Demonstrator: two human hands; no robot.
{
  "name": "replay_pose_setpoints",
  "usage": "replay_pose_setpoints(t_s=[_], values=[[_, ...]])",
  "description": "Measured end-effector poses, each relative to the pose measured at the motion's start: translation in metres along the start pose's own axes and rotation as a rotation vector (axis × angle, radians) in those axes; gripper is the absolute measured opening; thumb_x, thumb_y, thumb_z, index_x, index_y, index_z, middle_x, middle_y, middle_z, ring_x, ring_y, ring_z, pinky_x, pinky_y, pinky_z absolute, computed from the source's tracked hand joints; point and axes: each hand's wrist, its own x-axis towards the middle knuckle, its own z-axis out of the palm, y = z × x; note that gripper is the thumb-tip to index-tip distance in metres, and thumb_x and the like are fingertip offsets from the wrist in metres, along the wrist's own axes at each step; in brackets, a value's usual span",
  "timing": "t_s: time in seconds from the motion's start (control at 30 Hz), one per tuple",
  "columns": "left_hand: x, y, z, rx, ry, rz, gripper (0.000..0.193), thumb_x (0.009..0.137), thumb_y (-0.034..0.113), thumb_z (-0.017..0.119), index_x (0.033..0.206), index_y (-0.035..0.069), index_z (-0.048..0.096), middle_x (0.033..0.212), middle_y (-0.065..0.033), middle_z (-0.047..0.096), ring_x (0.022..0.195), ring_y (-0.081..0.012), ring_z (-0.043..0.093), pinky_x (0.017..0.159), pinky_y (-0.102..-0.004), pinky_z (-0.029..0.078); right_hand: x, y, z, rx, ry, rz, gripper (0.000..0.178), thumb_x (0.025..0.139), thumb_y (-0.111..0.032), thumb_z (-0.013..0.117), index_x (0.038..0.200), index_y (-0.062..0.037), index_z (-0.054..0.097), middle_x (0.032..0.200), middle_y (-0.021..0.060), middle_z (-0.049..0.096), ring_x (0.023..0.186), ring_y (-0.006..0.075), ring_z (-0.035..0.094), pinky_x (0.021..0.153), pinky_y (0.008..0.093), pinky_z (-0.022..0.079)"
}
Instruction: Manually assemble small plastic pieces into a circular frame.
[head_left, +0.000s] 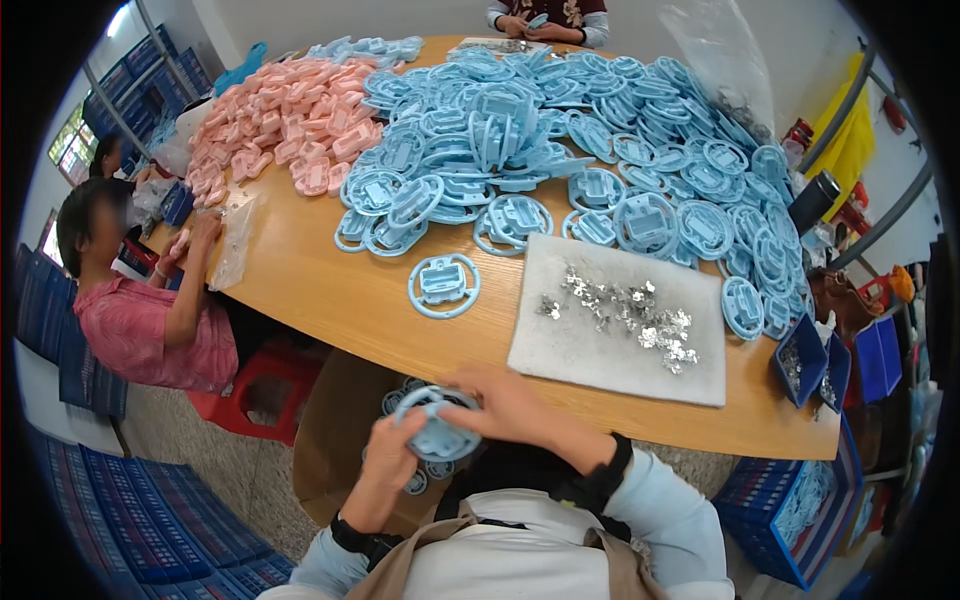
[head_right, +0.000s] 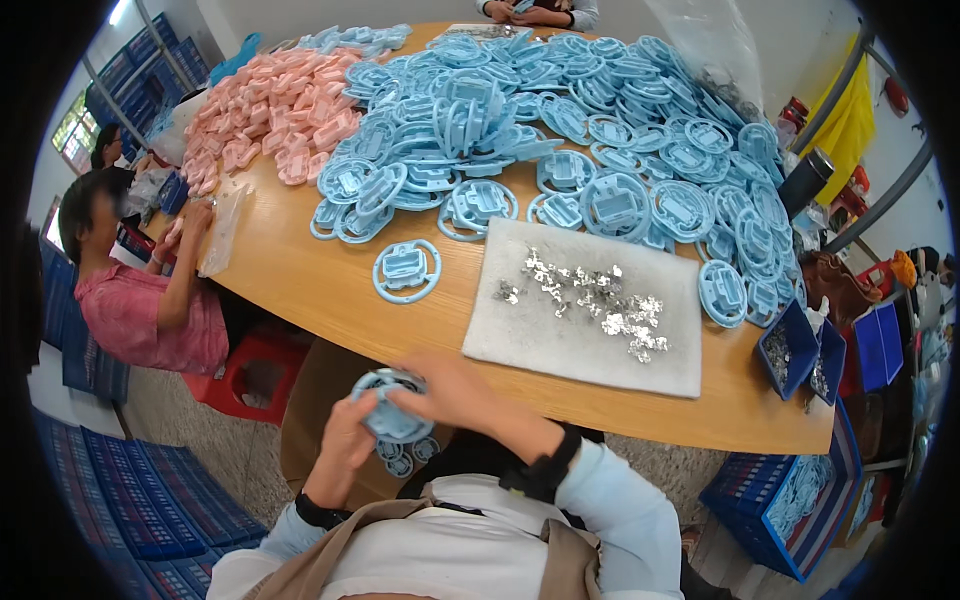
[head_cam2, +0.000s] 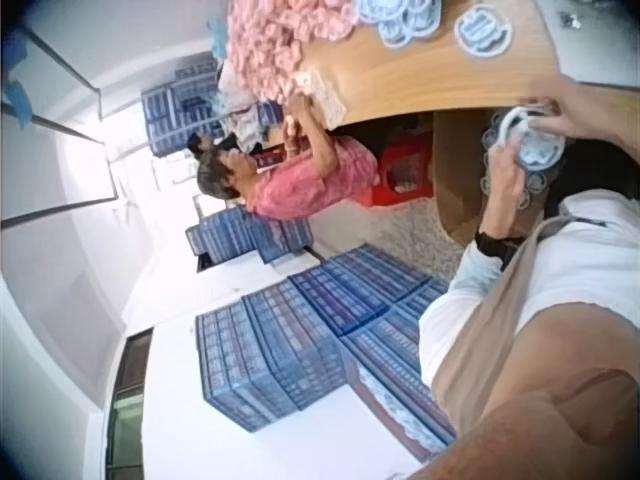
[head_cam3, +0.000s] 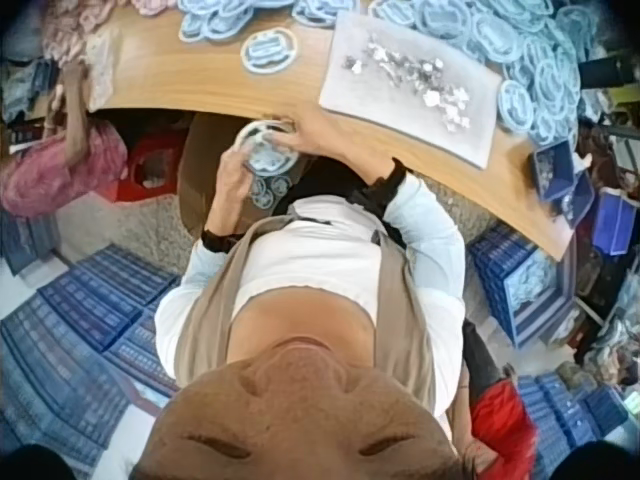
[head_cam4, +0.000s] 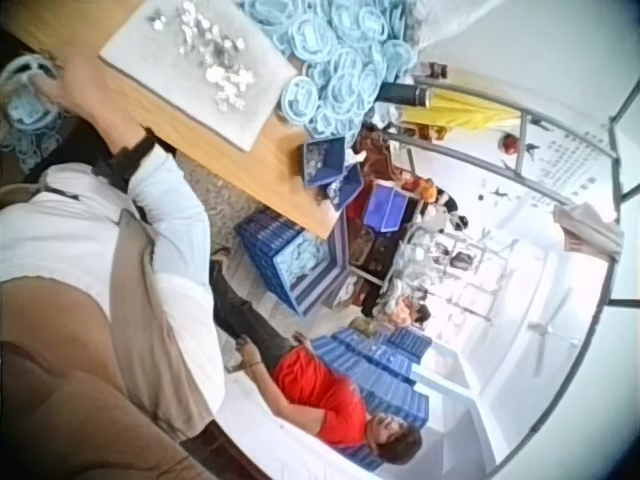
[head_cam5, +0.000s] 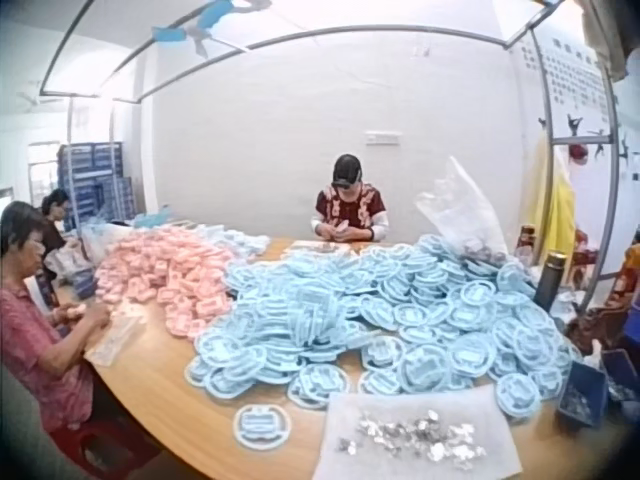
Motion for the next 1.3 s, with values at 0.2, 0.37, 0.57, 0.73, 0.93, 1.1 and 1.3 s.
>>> replay_pose_setpoints(t_s=[0.2, 0.37, 0.57, 0.73, 0.93, 1.1, 1.3], values=[[0.011, -0.012, -0.080, 0.253, 0.320, 0.182, 0.032, 0.091, 0.021, 0.058, 0.112, -0.004, 0.056, 0.102, -0.0109, 0.064, 0.093, -0.0175, 0.062, 0.083, -0.0290, 0.049, 0.060, 0.032, -0.018, -0.611, 0.094, 0.073, 0.026, 0.081, -0.026, 0.060, 0.089, -0.0010, 0.060, 0.093, 0.0221, 0.058, 0.080, 0.0360, 0.062, 0.068, 0.0449, 0.051], [0.021, -0.010, -0.056, 0.392, 0.159, 0.129, 0.044, 0.091, 0.033, 0.058, 0.119, 0.000, 0.052, 0.111, -0.0118, 0.061, 0.097, -0.0194, 0.061, 0.083, -0.0319, 0.049, 0.031, 0.014, 0.015, -0.614, -0.064, 0.147, 0.025, 0.081, -0.020, 0.057, 0.091, 0.0019, 0.057, 0.093, 0.0214, 0.059, 0.071, 0.0360, 0.064, 0.059, 0.0443, 0.052], [0.037, -0.006, 0.005, 0.018, 0.013, -0.069, 0.035, 0.090, 0.031, 0.060, 0.107, 0.001, 0.055, 0.093, -0.0107, 0.063, 0.080, -0.0167, 0.065, 0.062, -0.0283, 0.056, -0.018, -0.002, 0.011, -0.387, -0.067, -0.064, 0.026, 0.078, -0.013, 0.060, 0.104, -0.0090, 0.057, 0.096, 0.0148, 0.056, 0.073, 0.0348, 0.061, 0.063, 0.0434, 0.050], [0.027, 0.008, -0.005, 0.295, 0.031, 0.004, 0.029, 0.088, 0.022, 0.062, 0.104, -0.001, 0.056, 0.080, -0.0064, 0.064, 0.066, -0.0118, 0.064, 0.056, -0.0228, 0.053, -0.025, 0.047, -0.083, -0.583, 0.447, 0.102, 0.018, 0.078, -0.008, 0.058, 0.095, -0.0100, 0.064, 0.085, 0.0084, 0.058, 0.072, 0.0311, 0.061, 0.063, 0.0398, 0.050], [0.023, 0.036, 0.020, 0.377, -0.192, 0.032, 0.028, 0.087, 0.014, 0.062, 0.107, -0.004, 0.056, 0.081, -0.0066, 0.064, 0.065, -0.0106, 0.062, 0.058, -0.0224, 0.053, -0.010, 0.074, -0.121, -0.767, 0.338, 0.089, 0.020, 0.077, -0.003, 0.057, 0.095, -0.0098, 0.064, 0.091, 0.0081, 0.056, 0.073, 0.0306, 0.061, 0.066, 0.0404, 0.049], [0.040, 0.039, 0.078, 0.467, -0.417, -0.044, 0.028, 0.087, 0.014, 0.062, 0.109, -0.002, 0.057, 0.082, -0.0041, 0.063, 0.066, -0.0085, 0.061, 0.059, -0.0206, 0.051, -0.007, 0.073, -0.127, -0.808, 0.254, 0.197, 0.018, 0.076, -0.004, 0.058, 0.092, -0.0077, 0.064, 0.092, 0.0096, 0.056, 0.075, 0.0316, 0.060, 0.066, 0.0404, 0.049], [0.072, 0.019, 0.112, 0.524, -0.564, -0.103, 0.025, 0.088, 0.016, 0.063, 0.106, 0.000, 0.057, 0.081, -0.0022, 0.063, 0.067, -0.0073, 0.059, 0.059, -0.0205, 0.050, -0.054, 0.051, -0.134, -0.290, 0.363, 0.371, 0.010, 0.074, -0.011, 0.066, 0.076, -0.0007, 0.066, 0.066, 0.0092, 0.061, 0.059, 0.0183, 0.058, 0.054, 0.0314, 0.043]])
